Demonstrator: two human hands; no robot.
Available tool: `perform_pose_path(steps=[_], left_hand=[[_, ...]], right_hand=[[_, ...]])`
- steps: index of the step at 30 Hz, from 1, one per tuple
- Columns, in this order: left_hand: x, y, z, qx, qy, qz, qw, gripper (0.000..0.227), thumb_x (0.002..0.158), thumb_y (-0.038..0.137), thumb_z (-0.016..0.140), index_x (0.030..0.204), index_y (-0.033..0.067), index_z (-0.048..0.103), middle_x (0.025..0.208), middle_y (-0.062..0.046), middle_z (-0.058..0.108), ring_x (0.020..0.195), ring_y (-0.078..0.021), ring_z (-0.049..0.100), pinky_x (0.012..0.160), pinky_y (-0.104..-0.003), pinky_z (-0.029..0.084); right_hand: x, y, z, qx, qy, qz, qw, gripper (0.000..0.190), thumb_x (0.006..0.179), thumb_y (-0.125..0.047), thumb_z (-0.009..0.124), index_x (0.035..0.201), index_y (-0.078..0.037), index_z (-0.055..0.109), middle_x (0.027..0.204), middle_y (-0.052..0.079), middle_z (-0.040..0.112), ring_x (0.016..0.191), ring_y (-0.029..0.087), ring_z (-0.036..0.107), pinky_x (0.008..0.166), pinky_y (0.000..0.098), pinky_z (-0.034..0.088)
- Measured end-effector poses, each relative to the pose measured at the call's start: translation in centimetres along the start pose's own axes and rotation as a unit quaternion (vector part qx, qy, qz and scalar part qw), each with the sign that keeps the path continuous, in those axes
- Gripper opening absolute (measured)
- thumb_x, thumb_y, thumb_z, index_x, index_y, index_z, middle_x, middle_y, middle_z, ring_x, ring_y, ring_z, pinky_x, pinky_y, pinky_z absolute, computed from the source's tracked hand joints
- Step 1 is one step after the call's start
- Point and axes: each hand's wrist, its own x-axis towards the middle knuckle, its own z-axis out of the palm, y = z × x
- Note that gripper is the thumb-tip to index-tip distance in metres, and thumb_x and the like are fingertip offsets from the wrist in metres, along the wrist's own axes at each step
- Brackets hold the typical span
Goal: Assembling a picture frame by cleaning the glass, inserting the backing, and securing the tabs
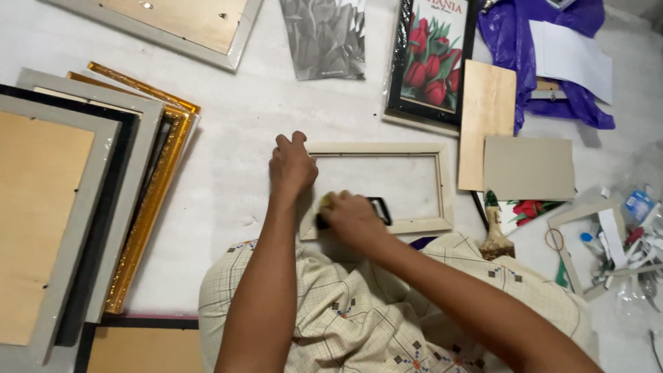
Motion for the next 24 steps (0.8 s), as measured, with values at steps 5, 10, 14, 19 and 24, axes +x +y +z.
perform_pose_path(steps=[5,10,14,19,24], left_hand=[[-0.2,-0.2,-0.1,-0.011,0.004,0.013,1.000,0.047,0.089,0.018,0.073,0.130,0.0081,0.052,0.119,-0.020,0.049,0.114,-0.0525,0.060,0.098,-0.060,0.051],[-1.1,0.8,-1.3,-0.022,0.008,0.013,1.000,0.045,0.090,0.015,0.072,0.129,0.0058,0.053,0.119,-0.022,0.049,0.114,-0.0528,0.060,0.098,-0.059,0.051],[-1.3,1.0,-1.3,-0.035,0.005,0.006,0.999,0.043,0.091,0.012,0.071,0.129,0.0039,0.053,0.120,-0.023,0.050,0.114,-0.0530,0.060,0.099,-0.059,0.050],[-2.0,2.1,-2.6,-0.049,-0.007,-0.002,0.999,0.041,0.093,0.008,0.067,0.130,0.0008,0.052,0.122,-0.026,0.050,0.116,-0.0532,0.059,0.100,-0.060,0.049],[0.1,0.1,0.3,-0.014,-0.001,-0.001,1.000,0.044,0.091,0.015,0.071,0.129,0.0058,0.051,0.120,-0.022,0.049,0.114,-0.0503,0.060,0.098,-0.059,0.050]], right_hand=[[1.2,-0.4,-0.6,0.009,0.008,0.007,1.000,0.024,0.078,-0.024,0.068,0.099,-0.027,0.079,0.101,0.007,0.067,0.086,0.032,0.070,0.060,0.0391,0.056],[-5.0,7.3,1.9,0.049,-0.033,0.092,0.994,0.034,0.073,-0.039,0.076,0.105,-0.031,0.078,0.100,0.009,0.067,0.089,0.037,0.071,0.067,0.0457,0.059],[-10.5,13.4,1.1,-0.025,-0.101,0.229,0.968,0.037,0.072,-0.030,0.074,0.109,-0.030,0.079,0.102,0.008,0.068,0.092,0.036,0.072,0.072,0.0474,0.060],[-9.6,12.0,0.1,-0.024,-0.133,0.338,0.931,0.029,0.080,-0.029,0.065,0.105,-0.028,0.079,0.096,0.006,0.069,0.090,0.034,0.075,0.075,0.0462,0.061],[-1.7,4.8,3.2,0.047,-0.017,0.268,0.962,0.021,0.087,-0.016,0.061,0.104,-0.006,0.069,0.088,0.016,0.067,0.083,0.040,0.074,0.069,0.0525,0.061]])
